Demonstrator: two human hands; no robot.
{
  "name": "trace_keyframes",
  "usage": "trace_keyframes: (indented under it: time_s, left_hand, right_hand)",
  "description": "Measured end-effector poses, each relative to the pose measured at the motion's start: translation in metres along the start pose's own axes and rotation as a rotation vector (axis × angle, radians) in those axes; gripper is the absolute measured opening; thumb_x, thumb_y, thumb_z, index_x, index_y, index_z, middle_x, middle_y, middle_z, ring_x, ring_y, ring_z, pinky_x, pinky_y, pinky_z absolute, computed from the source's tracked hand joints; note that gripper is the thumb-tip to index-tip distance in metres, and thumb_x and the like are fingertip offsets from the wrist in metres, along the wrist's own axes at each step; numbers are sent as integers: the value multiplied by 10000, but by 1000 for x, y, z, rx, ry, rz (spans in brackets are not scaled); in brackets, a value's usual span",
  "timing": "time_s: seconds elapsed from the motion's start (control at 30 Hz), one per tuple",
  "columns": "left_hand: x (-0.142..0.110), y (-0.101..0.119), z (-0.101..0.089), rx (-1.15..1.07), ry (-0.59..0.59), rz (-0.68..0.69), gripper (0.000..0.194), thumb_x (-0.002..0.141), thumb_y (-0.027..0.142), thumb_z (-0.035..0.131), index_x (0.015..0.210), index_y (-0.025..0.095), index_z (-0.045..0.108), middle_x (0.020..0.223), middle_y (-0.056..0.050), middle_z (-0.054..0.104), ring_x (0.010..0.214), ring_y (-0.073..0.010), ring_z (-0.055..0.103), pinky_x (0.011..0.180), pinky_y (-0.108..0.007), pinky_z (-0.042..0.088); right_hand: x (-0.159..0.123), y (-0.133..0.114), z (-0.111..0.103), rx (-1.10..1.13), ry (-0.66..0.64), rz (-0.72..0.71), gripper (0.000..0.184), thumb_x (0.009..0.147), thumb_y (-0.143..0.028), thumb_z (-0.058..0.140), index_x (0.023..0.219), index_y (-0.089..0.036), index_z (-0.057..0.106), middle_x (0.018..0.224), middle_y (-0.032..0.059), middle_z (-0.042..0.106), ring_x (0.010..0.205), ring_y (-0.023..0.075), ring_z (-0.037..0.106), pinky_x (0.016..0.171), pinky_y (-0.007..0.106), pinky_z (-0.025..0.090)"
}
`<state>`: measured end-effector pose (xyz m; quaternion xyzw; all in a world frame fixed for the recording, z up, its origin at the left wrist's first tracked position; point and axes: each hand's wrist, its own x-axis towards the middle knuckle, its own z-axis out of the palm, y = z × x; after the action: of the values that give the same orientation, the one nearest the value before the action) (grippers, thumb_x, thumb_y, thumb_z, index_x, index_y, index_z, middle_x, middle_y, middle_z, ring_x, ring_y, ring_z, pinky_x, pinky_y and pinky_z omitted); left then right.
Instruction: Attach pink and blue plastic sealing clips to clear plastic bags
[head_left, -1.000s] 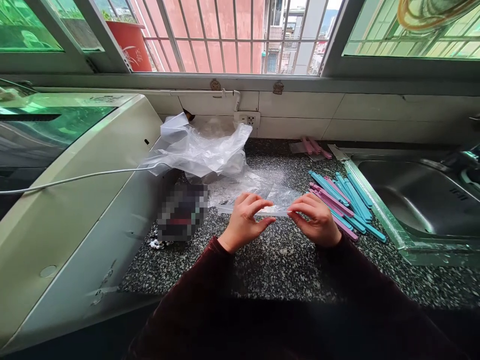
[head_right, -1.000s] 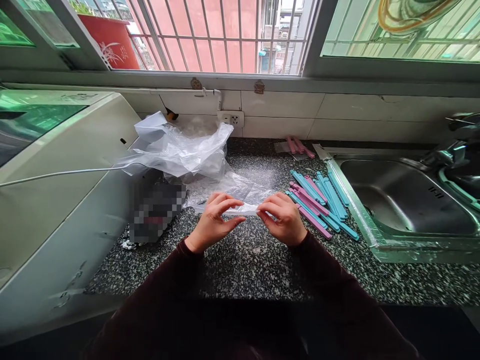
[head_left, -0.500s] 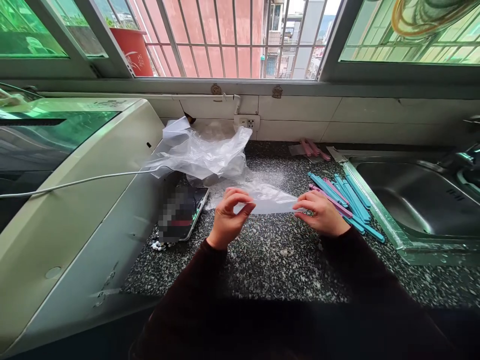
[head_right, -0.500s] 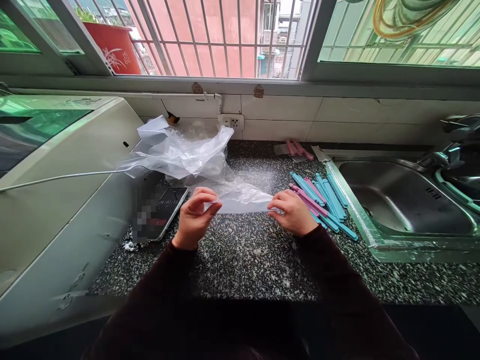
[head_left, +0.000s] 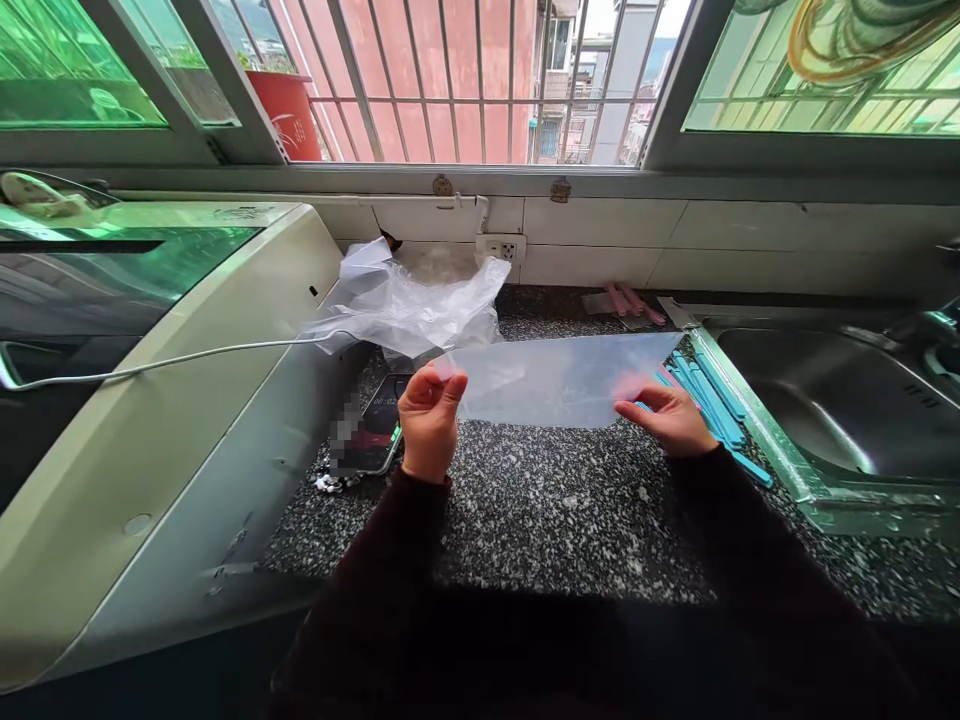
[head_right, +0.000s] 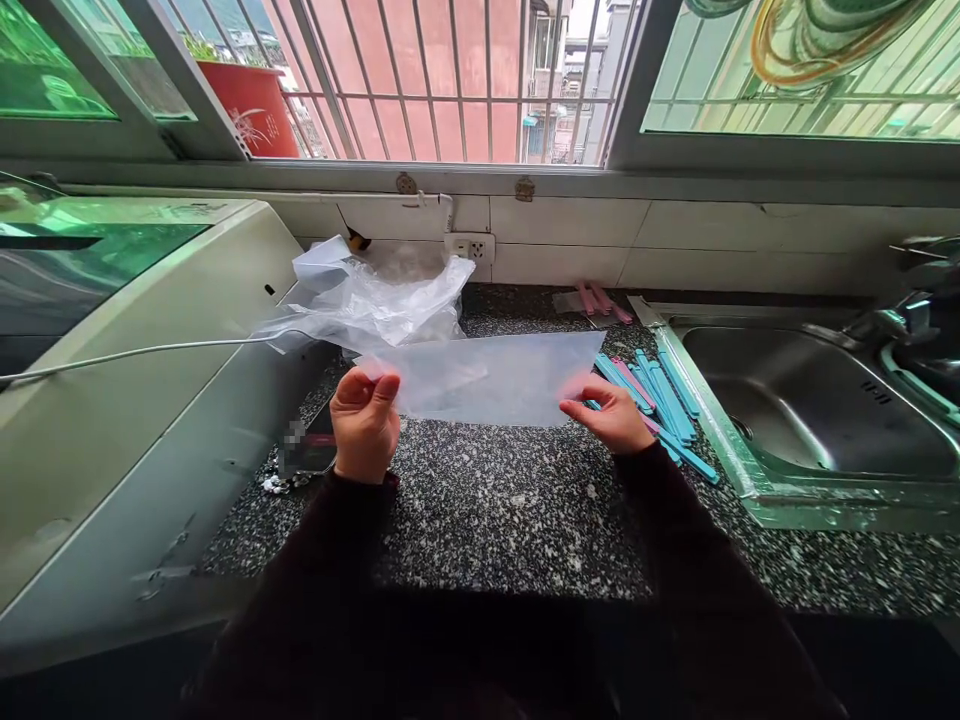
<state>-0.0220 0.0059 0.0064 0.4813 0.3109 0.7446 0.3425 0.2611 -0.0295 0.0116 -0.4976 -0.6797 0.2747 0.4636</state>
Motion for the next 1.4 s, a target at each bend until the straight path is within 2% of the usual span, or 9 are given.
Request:
trace_keyframes:
  time_s: [0.1, 0.2, 0.3, 0.53, 0.83, 1.03, 1.13, 1.3, 1.4]
  left_hand:
    - [3, -3, -2, 62, -18, -67, 287, 663, 453, 684, 763, 217, 556, 719, 18, 567, 672, -98, 528, 679, -246, 440]
    - [6, -7, -5, 171, -200, -205, 346, 665, 475, 665, 860, 200, 588, 781, -17, 612, 724, -122, 557, 693, -257, 444]
    - [6, -9, -7, 254, -354, -311, 296, 653, 442, 677, 729, 163, 614, 717, -19, 615, 694, -126, 549, 687, -259, 434]
    - [4, 0, -4, 286, -436, -370, 215, 670, 355, 662, 628, 148, 624, 604, 0, 589, 597, -112, 503, 592, -241, 396]
    - [7, 3, -7, 313, -413, -328, 150, 679, 303, 656, 652, 155, 658, 640, -21, 636, 623, -128, 540, 611, -255, 431]
    - [6, 2, -8, 203, -360, -349, 185, 676, 266, 638, 833, 177, 682, 627, 12, 595, 577, -93, 491, 580, -233, 414]
    - [6, 1, -8, 150, -300, -351, 121, 652, 238, 626, 750, 180, 666, 623, 15, 581, 579, -94, 483, 572, -230, 405]
    - [9, 5, -9, 131, -363, -372, 64, 599, 157, 538, 583, 171, 598, 629, 3, 562, 620, -116, 490, 586, -240, 398]
    - [10, 8, -9, 124, -357, -329, 92, 589, 134, 497, 557, 174, 573, 644, -1, 548, 671, -124, 497, 638, -249, 404]
  right_hand:
    - [0, 5, 9, 101, -5, 83, 304, 637, -491, 692, 633, -190, 648, 636, 13, 631, 598, 135, 553, 593, 300, 477]
    - [0, 9, 12, 205, 70, 114, 313, 605, -505, 708, 618, -199, 643, 619, -2, 625, 581, 121, 547, 576, 277, 466]
    - [1, 12, 11, 229, 115, 136, 326, 574, -516, 722, 621, -204, 642, 617, -6, 627, 583, 119, 549, 579, 274, 465]
    - [2, 10, 6, 184, 211, 178, 344, 567, -525, 724, 625, -198, 635, 613, 10, 623, 596, 142, 560, 602, 302, 472]
    - [1, 8, 9, 261, 231, 198, 269, 569, -416, 757, 667, -205, 622, 603, -17, 591, 544, 108, 522, 520, 261, 436]
    - [1, 4, 10, 344, 199, 137, 236, 616, -390, 727, 678, -230, 564, 602, -29, 569, 502, 102, 491, 461, 252, 402]
    - [0, 5, 9, 403, 213, 110, 215, 603, -368, 740, 632, -235, 573, 615, -17, 579, 514, 113, 501, 492, 278, 435]
    - [-1, 6, 4, 398, 130, 99, 151, 615, -317, 727, 593, -226, 609, 689, 3, 614, 640, 146, 574, 531, 279, 460]
    - [0, 5, 1, 400, 142, 163, 130, 636, -334, 709, 672, -235, 634, 701, -1, 630, 626, 138, 575, 522, 268, 452]
